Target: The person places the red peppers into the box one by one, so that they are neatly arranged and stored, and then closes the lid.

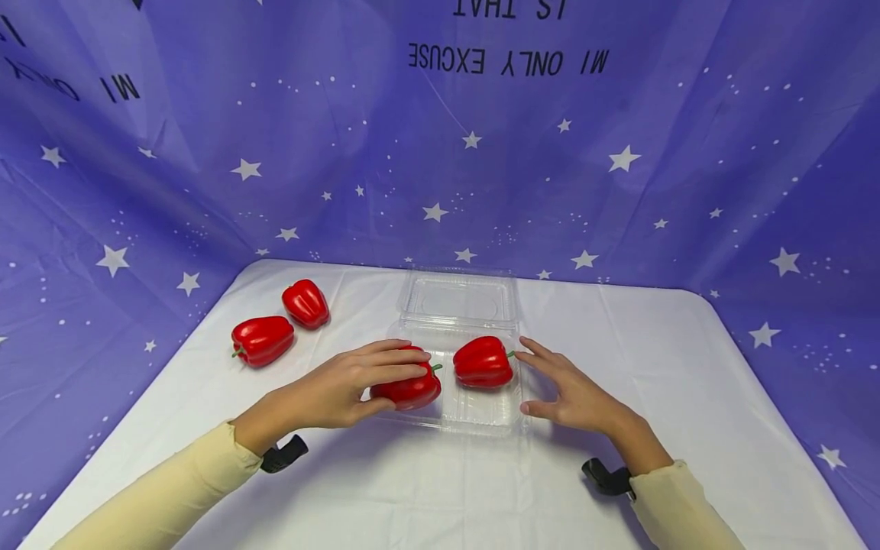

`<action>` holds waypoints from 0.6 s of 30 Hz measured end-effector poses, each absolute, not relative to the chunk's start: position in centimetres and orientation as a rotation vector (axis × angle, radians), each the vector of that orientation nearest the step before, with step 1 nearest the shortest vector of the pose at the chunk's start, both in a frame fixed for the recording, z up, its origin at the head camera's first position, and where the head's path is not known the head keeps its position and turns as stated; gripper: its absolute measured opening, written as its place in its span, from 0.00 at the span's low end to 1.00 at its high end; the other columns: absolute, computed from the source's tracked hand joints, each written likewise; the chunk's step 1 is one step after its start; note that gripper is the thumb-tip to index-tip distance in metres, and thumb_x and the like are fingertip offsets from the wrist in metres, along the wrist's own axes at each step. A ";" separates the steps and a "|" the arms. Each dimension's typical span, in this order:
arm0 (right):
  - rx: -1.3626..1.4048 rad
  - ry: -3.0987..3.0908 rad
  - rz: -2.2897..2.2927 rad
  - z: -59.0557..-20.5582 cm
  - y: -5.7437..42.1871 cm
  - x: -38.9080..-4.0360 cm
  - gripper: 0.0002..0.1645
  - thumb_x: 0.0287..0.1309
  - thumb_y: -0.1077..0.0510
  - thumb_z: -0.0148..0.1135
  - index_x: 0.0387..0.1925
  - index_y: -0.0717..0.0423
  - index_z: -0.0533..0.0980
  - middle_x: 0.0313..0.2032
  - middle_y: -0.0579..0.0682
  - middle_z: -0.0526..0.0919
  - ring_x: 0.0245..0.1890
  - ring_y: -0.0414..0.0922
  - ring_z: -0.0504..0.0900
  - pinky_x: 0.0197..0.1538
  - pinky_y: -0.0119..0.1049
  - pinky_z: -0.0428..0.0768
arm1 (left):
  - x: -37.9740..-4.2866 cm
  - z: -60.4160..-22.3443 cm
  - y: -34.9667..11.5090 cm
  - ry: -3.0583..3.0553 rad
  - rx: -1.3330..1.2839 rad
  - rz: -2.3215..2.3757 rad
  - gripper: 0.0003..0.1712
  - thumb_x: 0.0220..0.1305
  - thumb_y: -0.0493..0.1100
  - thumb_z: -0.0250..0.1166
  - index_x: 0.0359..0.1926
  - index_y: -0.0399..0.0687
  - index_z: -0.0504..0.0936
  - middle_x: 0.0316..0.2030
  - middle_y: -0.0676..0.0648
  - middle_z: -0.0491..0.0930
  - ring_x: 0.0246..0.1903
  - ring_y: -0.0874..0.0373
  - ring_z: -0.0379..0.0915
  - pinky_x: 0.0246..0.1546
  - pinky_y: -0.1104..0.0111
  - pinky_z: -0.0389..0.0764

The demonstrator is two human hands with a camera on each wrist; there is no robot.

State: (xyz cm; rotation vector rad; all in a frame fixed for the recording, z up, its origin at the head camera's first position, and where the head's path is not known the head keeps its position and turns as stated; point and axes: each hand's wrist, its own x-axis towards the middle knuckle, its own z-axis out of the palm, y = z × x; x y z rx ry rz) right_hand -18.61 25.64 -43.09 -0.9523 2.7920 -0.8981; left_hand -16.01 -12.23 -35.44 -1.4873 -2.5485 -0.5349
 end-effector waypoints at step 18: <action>-0.960 2.786 -0.907 -43.0 25.7 -18.6 0.46 0.53 0.49 0.72 0.70 0.56 0.66 0.75 0.63 0.58 0.72 0.68 0.59 0.64 0.77 0.60 | -16.9 -36.2 -10.1 -2.634 -1.512 -0.497 0.34 0.59 0.40 0.69 0.68 0.56 0.73 0.66 0.55 0.74 0.70 0.51 0.66 0.68 0.57 0.74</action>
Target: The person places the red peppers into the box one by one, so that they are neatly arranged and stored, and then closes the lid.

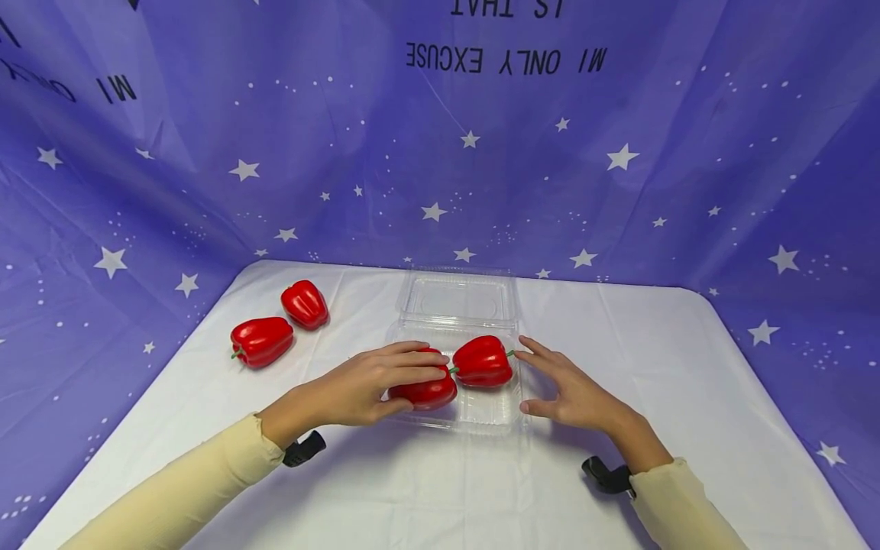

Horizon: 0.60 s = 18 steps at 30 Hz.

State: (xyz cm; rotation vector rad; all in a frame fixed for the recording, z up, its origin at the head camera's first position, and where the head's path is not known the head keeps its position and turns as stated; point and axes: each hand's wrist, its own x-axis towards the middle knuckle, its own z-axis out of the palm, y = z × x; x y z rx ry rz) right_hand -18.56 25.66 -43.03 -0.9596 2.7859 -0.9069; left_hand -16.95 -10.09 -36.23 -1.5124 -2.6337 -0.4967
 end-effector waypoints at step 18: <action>-0.952 2.784 -0.916 -43.1 25.6 -18.6 0.46 0.52 0.49 0.72 0.70 0.55 0.66 0.75 0.63 0.58 0.72 0.67 0.59 0.64 0.78 0.60 | -19.2 -37.8 -10.6 -2.708 -1.472 -0.408 0.33 0.60 0.42 0.69 0.67 0.56 0.74 0.66 0.55 0.74 0.69 0.52 0.67 0.66 0.58 0.75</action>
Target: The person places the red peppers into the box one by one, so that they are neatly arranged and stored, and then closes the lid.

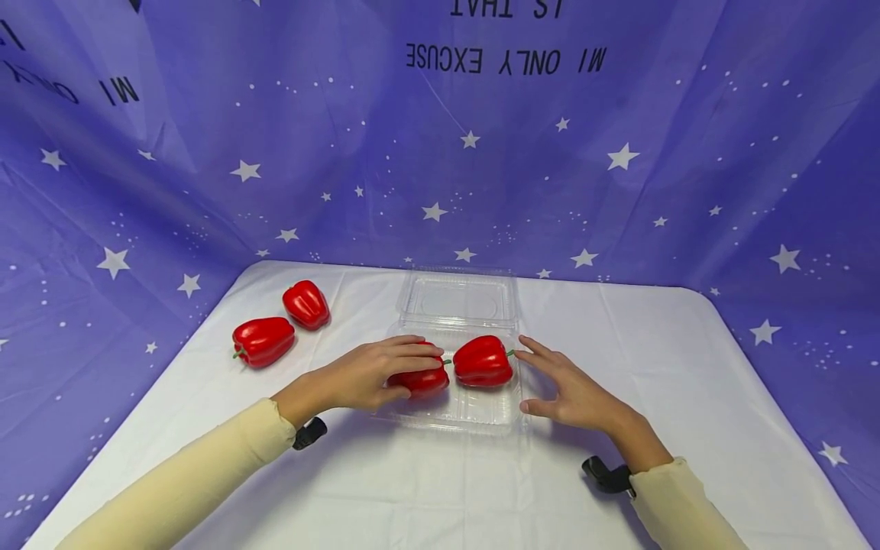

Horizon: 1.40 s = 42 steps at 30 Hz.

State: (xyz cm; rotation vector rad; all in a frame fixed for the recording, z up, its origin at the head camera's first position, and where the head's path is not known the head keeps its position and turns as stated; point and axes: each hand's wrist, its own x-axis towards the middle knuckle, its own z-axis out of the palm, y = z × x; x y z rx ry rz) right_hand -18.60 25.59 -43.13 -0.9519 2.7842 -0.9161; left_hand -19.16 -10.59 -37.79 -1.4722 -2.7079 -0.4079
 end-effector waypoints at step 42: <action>-0.934 2.773 -0.900 -43.1 25.6 -18.7 0.46 0.53 0.47 0.71 0.71 0.53 0.65 0.76 0.58 0.56 0.73 0.66 0.59 0.64 0.77 0.60 | -23.0 -39.9 -10.2 -2.625 -1.568 -0.254 0.33 0.59 0.37 0.67 0.66 0.54 0.75 0.66 0.53 0.75 0.70 0.48 0.66 0.72 0.59 0.68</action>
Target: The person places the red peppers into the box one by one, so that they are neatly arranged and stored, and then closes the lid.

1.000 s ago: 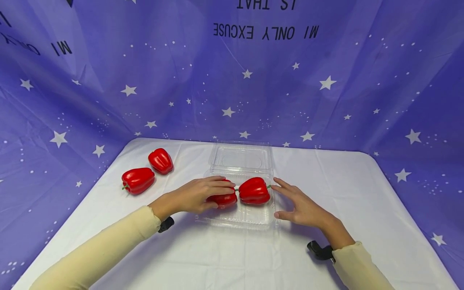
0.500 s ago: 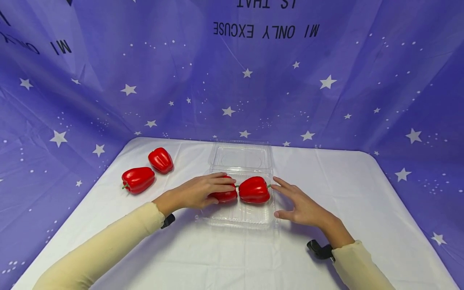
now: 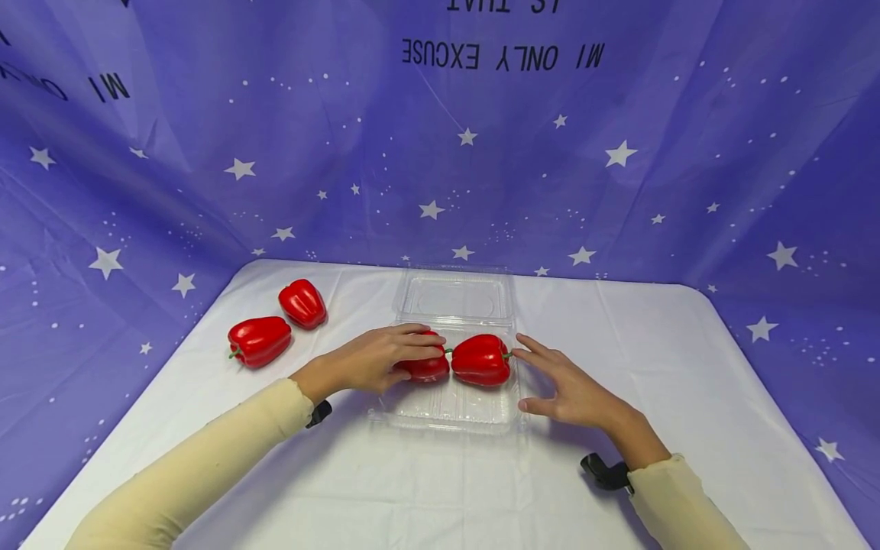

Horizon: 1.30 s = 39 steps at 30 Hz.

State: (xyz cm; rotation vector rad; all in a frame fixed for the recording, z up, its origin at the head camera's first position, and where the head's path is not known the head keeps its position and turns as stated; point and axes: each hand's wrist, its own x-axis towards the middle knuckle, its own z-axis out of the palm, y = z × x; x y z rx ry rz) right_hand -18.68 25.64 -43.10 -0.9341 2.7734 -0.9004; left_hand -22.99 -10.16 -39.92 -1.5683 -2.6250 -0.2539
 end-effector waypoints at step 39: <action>-0.965 2.784 -0.901 -43.2 25.8 -18.6 0.45 0.53 0.49 0.72 0.71 0.55 0.65 0.75 0.61 0.57 0.72 0.67 0.60 0.64 0.76 0.61 | -23.4 -41.1 -10.9 -2.536 -1.545 -0.272 0.33 0.62 0.38 0.65 0.69 0.54 0.72 0.69 0.50 0.72 0.71 0.50 0.65 0.72 0.58 0.68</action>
